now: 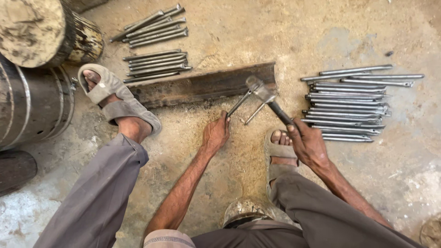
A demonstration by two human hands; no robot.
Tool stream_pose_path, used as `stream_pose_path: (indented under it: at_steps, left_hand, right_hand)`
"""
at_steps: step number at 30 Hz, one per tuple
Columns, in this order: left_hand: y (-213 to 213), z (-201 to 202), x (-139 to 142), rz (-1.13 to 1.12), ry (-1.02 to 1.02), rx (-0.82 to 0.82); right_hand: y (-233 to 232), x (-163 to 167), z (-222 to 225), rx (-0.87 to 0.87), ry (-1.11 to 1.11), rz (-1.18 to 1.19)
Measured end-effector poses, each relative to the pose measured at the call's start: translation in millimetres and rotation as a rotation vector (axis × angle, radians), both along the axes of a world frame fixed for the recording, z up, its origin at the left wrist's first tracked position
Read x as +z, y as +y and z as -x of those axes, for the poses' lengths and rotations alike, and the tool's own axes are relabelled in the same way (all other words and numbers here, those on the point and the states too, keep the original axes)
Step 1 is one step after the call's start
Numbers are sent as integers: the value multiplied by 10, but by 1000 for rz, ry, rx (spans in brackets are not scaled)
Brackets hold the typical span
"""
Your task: The person repeatedly picks up metal rods, places them on a wooden block, and strikes them with a hammer to flatten or shape one end. The shaped rods are set aside in a growing pile while the person continues the process with new rods from a nearby stack.
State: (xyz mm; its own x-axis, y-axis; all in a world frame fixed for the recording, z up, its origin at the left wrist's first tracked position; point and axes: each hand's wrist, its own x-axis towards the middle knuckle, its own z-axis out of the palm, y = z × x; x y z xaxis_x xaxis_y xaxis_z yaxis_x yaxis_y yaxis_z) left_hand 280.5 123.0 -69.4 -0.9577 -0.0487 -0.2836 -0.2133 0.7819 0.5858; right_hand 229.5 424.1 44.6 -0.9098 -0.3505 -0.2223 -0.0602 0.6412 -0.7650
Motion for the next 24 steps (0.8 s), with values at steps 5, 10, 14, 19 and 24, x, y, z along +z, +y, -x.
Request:
stream_pose_path:
  at_steps: [5, 10, 14, 19, 24]
  left_hand:
    - [-28, -34, -149, 28, 8, 5]
    - [-45, 26, -190, 12, -79, -30]
    - [-19, 50, -145, 33, -82, -18]
    - [-4, 10, -134, 15, 7, -8]
    - [-13, 38, -103, 25, 46, -9]
  right_hand:
    - [128, 126, -95, 56, 369, 221]
    - [-101, -194, 87, 56, 138, 32]
    - [-79, -289, 184, 85, -113, -302]
    - [170, -326, 21, 102, 299, 205]
    - [3, -652, 51, 126, 386, 133]
